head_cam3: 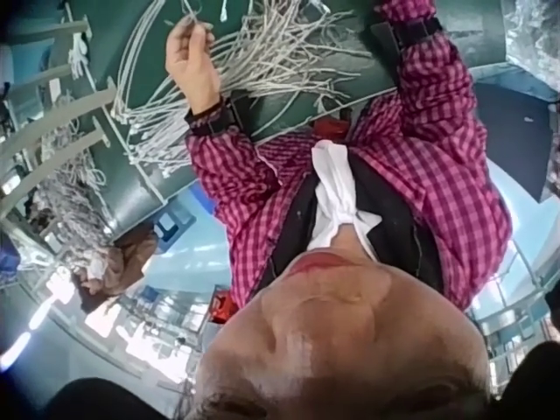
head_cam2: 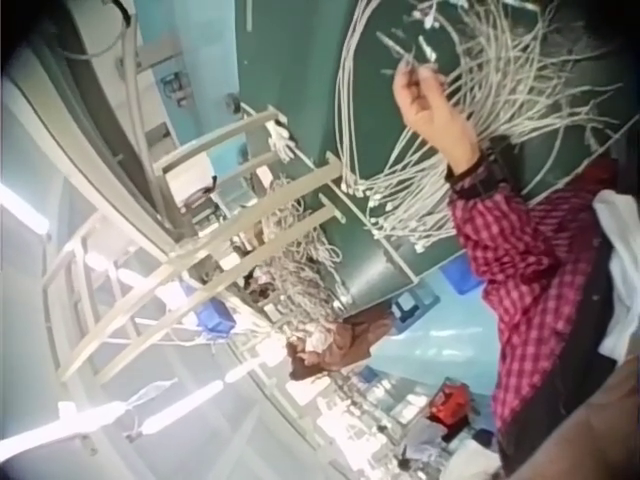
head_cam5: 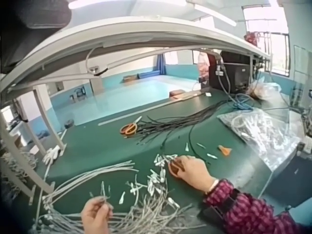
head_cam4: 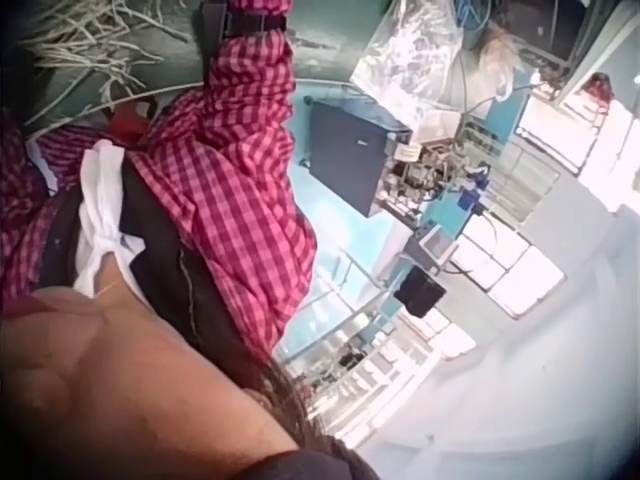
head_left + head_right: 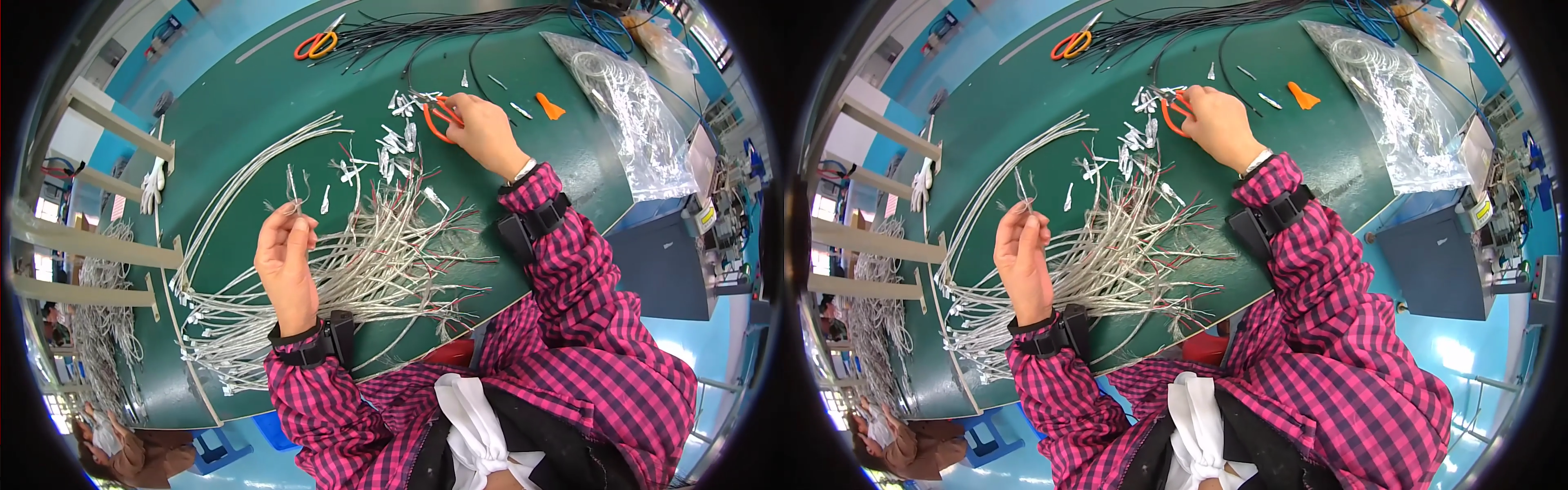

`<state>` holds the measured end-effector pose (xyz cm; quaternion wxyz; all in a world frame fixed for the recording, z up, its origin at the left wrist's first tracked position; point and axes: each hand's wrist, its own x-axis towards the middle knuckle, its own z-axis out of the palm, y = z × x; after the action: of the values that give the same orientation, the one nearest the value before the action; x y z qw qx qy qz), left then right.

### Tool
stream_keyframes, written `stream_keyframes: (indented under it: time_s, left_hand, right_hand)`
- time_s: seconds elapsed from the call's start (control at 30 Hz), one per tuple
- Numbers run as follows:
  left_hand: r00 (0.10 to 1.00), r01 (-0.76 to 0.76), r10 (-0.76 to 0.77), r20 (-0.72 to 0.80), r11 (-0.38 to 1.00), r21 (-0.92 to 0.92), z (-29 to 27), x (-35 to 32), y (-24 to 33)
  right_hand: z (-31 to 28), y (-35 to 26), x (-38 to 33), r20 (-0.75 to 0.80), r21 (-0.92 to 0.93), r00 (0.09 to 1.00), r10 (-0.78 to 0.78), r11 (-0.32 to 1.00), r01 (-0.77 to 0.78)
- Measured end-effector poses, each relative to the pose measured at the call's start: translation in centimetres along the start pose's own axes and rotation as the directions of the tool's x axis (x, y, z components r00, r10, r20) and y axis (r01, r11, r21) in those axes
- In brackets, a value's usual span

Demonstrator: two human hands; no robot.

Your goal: The person picks up a wire from a bundle, pulls back the outer casing, and trims the excess material using shears. They then separate the inner colored wires and twist the exposed strands together by hand.

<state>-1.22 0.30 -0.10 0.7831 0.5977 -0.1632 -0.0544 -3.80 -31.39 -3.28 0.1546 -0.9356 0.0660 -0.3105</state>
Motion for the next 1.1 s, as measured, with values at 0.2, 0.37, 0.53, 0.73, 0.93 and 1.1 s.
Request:
stream_keyframes:
  time_s: [0.2, 0.37, 0.53, 0.73, 0.93, 1.1]
  left_hand:
    - [1.000, -0.012, 0.013, 0.014, 0.999, -0.030, 0.0, 0.1, 0.1]
    - [1.000, -0.007, 0.008, 0.005, 0.998, -0.070, -0.5, 0.4, -0.5]
    - [1.000, -0.004, 0.006, 0.024, 0.995, -0.098, -1.0, 0.3, -0.1]
    - [0.999, 0.013, -0.009, 0.041, 0.995, -0.099, -0.6, 0.5, -0.2]
    - [0.998, 0.041, -0.030, 0.060, 0.979, -0.200, -0.8, 0.5, -0.4]
    - [0.998, 0.049, -0.038, 0.054, 0.971, -0.234, -1.0, 0.6, -0.6]
  right_hand:
    - [-1.3, -1.5, 0.8, 0.393, 0.731, 0.892, 0.225, 0.512, -0.451]
    - [-2.5, -6.5, 1.0, 0.574, 0.801, 0.818, 0.041, 0.183, -0.571]
    - [-4.0, -12.3, -0.9, 0.556, 0.816, 0.773, -0.305, 0.020, -0.578]
    - [-2.4, -14.4, -2.9, 0.684, 0.619, 0.579, -0.445, -0.066, -0.782]
    - [-2.0, -15.2, -2.8, 0.710, 0.544, 0.534, -0.459, -0.124, -0.830]
    - [-1.7, -15.6, -2.8, 0.720, 0.538, 0.532, -0.445, -0.127, -0.834]
